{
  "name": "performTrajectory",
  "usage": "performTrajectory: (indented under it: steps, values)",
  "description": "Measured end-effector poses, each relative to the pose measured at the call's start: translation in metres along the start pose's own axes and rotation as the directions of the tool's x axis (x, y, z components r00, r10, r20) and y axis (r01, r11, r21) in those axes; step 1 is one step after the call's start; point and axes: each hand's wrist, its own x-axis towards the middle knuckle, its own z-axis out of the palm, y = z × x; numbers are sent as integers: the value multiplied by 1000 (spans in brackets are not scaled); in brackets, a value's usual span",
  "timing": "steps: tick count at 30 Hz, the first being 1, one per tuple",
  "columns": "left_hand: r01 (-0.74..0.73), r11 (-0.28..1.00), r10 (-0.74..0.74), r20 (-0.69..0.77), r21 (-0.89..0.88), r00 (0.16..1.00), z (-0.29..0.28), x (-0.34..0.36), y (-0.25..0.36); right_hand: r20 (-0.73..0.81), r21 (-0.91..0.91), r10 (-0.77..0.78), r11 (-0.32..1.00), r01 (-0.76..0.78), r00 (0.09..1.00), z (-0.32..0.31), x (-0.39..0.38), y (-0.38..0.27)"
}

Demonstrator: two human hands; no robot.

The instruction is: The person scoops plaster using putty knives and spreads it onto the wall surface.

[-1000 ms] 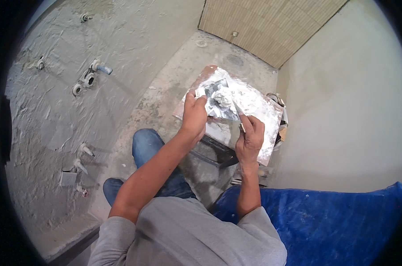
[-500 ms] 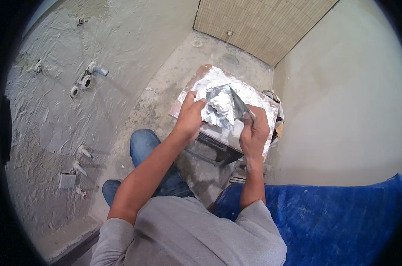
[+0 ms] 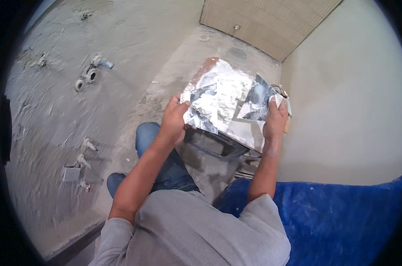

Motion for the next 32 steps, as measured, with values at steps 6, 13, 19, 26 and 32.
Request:
performTrajectory:
  steps: [6, 13, 19, 26, 32]
  values:
    - [-378, 920, 392, -271, 105, 879, -23, -35, 7, 76, -35, -178, 983, 181, 981, 83, -60, 32]
    - [-636, 770, 549, -557, 48, 623, -81, -128, 67, 451, 535, -754, 656, 532, 478, 233, -174, 72]
    - [-780, 574, 634, -738, 248, 233, -146, -236, 112, 704, 563, -705, 632, 533, 92, 306, -243, 84]
    - [-784, 453, 692, -722, 423, 11, -188, -364, 134, 971, 213, -222, 972, 101, 88, 386, -322, 94]
    - [-843, 523, 663, -683, 129, 307, -222, -412, 112, 887, -415, 33, 495, -763, -461, 452, -393, 85]
